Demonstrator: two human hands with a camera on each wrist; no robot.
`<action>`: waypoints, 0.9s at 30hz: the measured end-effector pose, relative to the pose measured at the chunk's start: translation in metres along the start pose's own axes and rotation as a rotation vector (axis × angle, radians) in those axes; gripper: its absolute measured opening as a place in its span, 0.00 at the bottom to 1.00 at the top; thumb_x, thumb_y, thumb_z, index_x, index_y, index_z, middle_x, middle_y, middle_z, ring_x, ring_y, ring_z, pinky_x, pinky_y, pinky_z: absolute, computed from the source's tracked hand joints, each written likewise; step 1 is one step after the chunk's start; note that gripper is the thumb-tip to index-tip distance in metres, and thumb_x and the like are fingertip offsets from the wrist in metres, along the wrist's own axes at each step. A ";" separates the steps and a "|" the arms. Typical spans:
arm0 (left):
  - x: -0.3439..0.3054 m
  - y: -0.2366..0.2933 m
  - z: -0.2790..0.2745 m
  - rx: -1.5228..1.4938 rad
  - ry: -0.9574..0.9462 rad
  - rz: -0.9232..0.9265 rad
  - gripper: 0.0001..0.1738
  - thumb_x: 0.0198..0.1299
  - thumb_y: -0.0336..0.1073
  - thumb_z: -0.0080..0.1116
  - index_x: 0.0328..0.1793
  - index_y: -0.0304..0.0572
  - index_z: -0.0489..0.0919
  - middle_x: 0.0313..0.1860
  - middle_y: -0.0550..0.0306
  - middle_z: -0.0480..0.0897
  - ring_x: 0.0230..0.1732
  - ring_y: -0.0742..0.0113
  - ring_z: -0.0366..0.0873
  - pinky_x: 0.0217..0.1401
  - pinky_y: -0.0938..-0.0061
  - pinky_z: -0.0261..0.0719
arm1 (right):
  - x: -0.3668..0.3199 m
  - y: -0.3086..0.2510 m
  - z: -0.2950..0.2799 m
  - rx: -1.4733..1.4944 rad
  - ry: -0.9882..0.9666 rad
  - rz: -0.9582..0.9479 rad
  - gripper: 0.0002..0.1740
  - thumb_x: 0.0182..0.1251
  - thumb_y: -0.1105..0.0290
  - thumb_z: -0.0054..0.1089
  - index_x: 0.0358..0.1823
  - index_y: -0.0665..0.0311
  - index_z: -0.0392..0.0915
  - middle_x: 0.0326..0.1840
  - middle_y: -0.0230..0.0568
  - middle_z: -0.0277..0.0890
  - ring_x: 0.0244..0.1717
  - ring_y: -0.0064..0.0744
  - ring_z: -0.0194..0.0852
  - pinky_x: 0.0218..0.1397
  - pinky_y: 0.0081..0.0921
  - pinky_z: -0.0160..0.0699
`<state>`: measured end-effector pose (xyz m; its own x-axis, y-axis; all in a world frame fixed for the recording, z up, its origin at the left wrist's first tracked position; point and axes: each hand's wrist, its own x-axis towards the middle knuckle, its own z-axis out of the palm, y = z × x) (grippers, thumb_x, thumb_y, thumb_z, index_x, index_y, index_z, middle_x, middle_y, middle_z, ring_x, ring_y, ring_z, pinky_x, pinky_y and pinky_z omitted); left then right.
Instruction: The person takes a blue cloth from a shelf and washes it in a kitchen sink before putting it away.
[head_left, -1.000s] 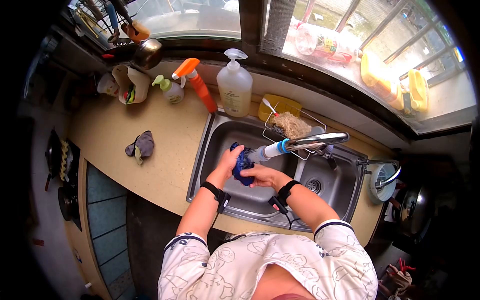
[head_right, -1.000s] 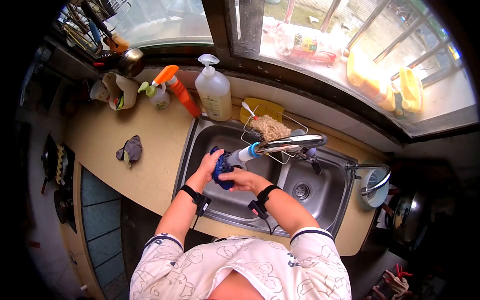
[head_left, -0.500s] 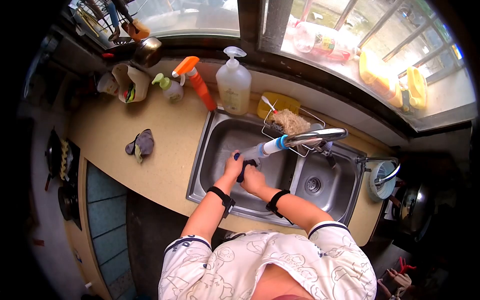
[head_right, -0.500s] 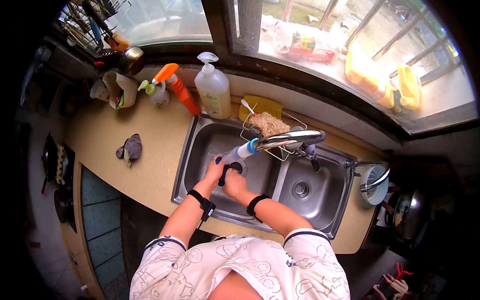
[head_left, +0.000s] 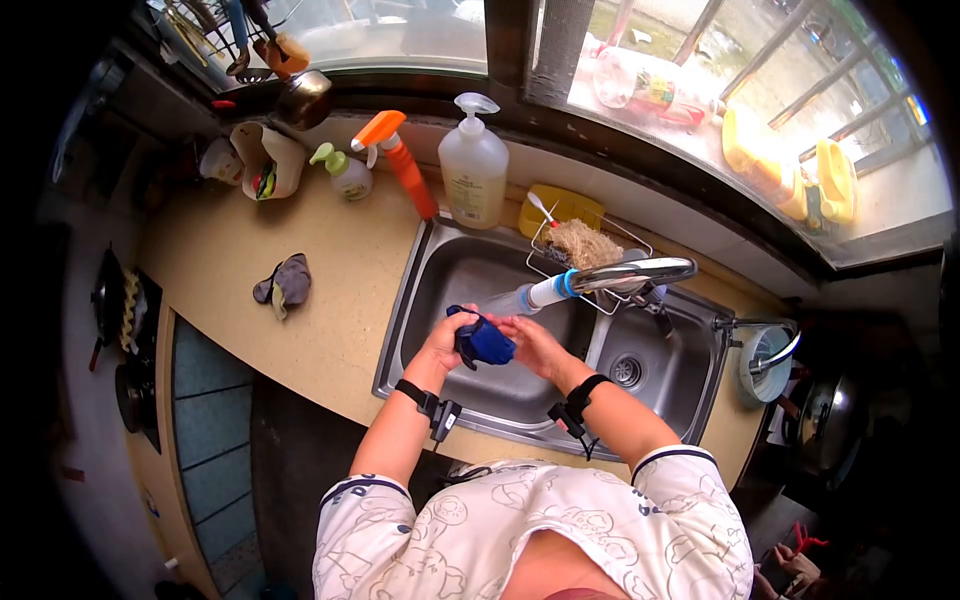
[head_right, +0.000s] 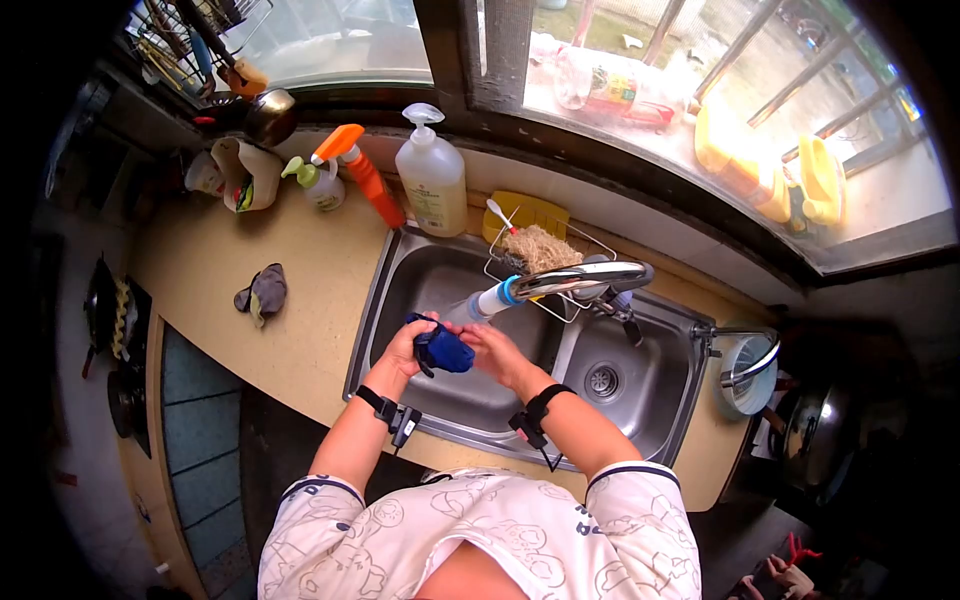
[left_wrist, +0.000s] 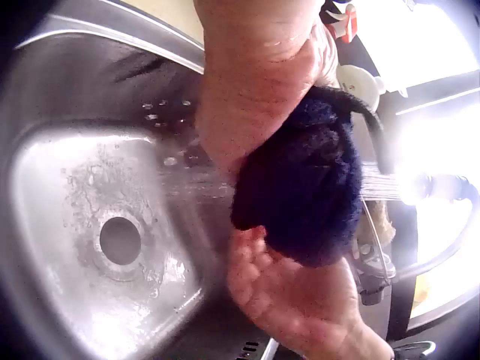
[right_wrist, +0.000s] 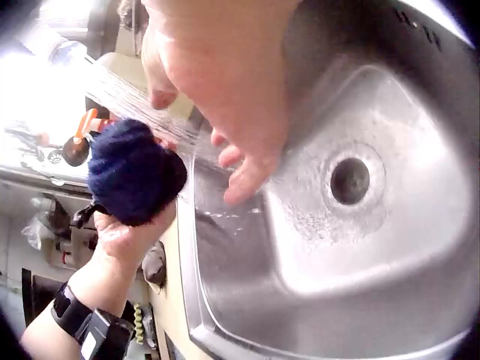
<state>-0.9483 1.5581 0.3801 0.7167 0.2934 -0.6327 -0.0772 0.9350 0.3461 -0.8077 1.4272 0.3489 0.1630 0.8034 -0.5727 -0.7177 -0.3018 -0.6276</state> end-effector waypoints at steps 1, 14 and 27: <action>-0.004 0.001 0.009 -0.017 -0.090 0.003 0.13 0.43 0.28 0.56 0.37 0.42 0.70 0.38 0.47 0.78 0.42 0.56 0.77 0.47 0.62 0.76 | -0.008 -0.005 0.009 0.278 -0.189 0.196 0.27 0.59 0.53 0.52 0.56 0.59 0.63 0.52 0.45 0.67 0.52 0.35 0.67 0.53 0.40 0.67; -0.008 -0.007 0.042 1.258 0.066 0.455 0.10 0.44 0.35 0.63 0.28 0.40 0.73 0.30 0.55 0.78 0.32 0.66 0.76 0.36 0.70 0.71 | -0.025 0.002 0.043 0.171 -0.377 0.508 0.15 0.51 0.67 0.61 0.38 0.60 0.67 0.33 0.33 0.67 0.22 0.19 0.62 0.11 0.11 0.49; 0.036 -0.045 -0.003 0.775 0.906 0.575 0.13 0.48 0.37 0.58 0.34 0.32 0.75 0.29 0.46 0.79 0.31 0.56 0.77 0.36 0.68 0.73 | -0.009 0.015 0.069 -1.361 0.227 -0.161 0.22 0.47 0.60 0.57 0.39 0.68 0.66 0.34 0.55 0.75 0.35 0.53 0.74 0.38 0.44 0.72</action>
<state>-0.9217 1.5275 0.3399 -0.0219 0.9184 -0.3951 0.4180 0.3674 0.8308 -0.8664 1.4510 0.3805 0.3797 0.8160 -0.4358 0.5146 -0.5778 -0.6335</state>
